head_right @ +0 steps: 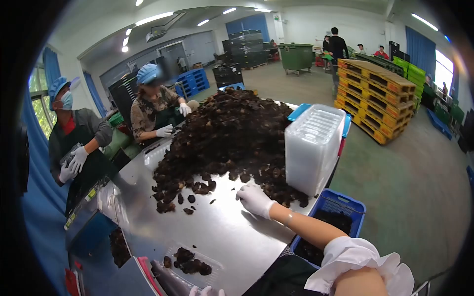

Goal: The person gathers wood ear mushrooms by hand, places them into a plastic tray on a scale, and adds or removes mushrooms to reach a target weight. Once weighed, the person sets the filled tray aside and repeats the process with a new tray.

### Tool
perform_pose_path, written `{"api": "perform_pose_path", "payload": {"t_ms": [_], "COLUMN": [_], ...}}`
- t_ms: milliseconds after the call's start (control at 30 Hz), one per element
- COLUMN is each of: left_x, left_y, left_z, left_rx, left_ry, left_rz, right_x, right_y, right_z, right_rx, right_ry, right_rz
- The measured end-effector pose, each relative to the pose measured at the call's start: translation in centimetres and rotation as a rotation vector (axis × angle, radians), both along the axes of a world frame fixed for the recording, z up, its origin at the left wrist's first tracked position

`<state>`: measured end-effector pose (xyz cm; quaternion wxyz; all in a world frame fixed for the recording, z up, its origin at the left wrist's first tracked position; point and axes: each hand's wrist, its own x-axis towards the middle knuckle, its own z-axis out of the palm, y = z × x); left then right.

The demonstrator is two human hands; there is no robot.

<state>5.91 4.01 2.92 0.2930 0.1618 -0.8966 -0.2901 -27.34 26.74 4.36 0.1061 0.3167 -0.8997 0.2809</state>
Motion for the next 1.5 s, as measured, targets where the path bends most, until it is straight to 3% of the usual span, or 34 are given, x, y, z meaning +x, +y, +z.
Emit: {"api": "perform_pose_path", "payload": {"t_ms": [33, 100, 167, 200, 233, 300, 367, 400, 533, 700, 767, 800, 900, 967, 1033, 1100, 1167, 1233, 1300, 1367, 1433, 1467, 1500], "left_x": [-0.2, -0.6, -1.0, -1.2, -1.3, -1.2, -1.1, -0.9, 0.1, 0.8, 0.4, 0.8, 0.5, 0.6, 0.2, 0.1, 0.3, -0.2, -0.4, -1.0, -1.1, -0.5, -0.2], "left_y": [0.1, -0.2, -0.6, -0.1, 0.3, 0.8, 1.4, 1.6, 2.6, 2.9, 1.2, 0.8, 1.4, 1.8, 2.5, 2.0, 1.2, 0.5, 0.3, 0.8, 0.2, 1.4, 1.5], "left_z": [0.1, -0.2, -1.3, -0.6, -0.4, 0.3, 0.4, 0.1, 0.0, -0.2, -3.8, -4.4, -3.4, -2.1, -1.8, -2.6, -3.7, -4.8, -4.1, -5.2, -6.0, -2.1, -1.0], "left_rx": [-0.126, -0.119, -0.074, 0.096, 0.088, 0.108, 0.056, 0.035, 0.019, 0.050, -0.017, 0.081, 0.123, -0.026, 0.267, 0.260, 0.462, 0.265, 0.347, 0.347, 0.006, -0.072, -0.097], "left_ry": [-0.043, -0.057, -0.016, -0.064, -0.069, 0.019, 0.051, 0.064, 0.071, 0.109, 0.190, 0.121, 0.214, 0.210, 0.404, 0.383, 0.344, 0.167, -0.050, 0.056, 0.215, 0.162, 0.148], "left_rz": [-0.011, -0.017, -0.054, -0.015, -0.018, -0.033, -0.036, -0.058, -0.112, -0.147, -0.153, -0.155, -0.043, -0.018, 0.116, 0.140, 0.149, 0.203, 0.139, 0.148, 0.141, 0.151, 0.142], "right_x": [1.4, 5.2, 9.2, 10.0, 10.8, 12.4, 13.7, 13.6, 14.2, 15.9, 16.6, 17.0, 17.4, 17.4, 17.1, 17.1, 17.9, 19.1, 19.9, 20.7, 21.9, 22.5, 22.7], "right_y": [1.3, 2.8, 2.6, 2.2, 1.4, -0.6, -2.7, -4.0, -6.0, -6.7, -6.9, -6.8, -7.2, -7.6, -8.4, -9.9, -12.0, -14.5, -15.9, -17.4, -20.5, -21.9, -22.1], "right_z": [-0.4, -0.1, 1.2, -0.1, -1.4, -1.3, -2.7, -4.0, -3.4, -3.8, -4.1, -3.4, -1.2, 0.1, 1.8, 2.1, 2.3, 2.8, 4.3, 5.6, 4.4, 3.8, 3.9], "right_rx": [-0.055, -0.136, -0.369, -0.387, -0.407, -0.423, -0.573, -0.694, -0.698, -0.686, -0.726, -0.760, -0.814, -0.830, -0.757, -0.767, -0.832, -0.892, -0.812, -0.731, -0.807, -0.848, -0.848], "right_ry": [0.068, 0.055, -0.422, -0.469, -0.516, -0.924, -1.152, -1.389, -1.608, -1.536, -1.419, -1.400, -1.355, -1.333, -1.234, -1.238, -1.240, -1.306, -1.256, -1.422, -1.350, -1.376, -1.378], "right_rz": [-0.047, -0.084, -0.053, 0.011, 0.074, 0.159, 0.294, 0.381, 0.460, 0.443, 0.425, 0.429, 0.427, 0.411, 0.445, 0.472, 0.539, 0.584, 0.677, 0.667, 0.694, 0.697, 0.696]}}
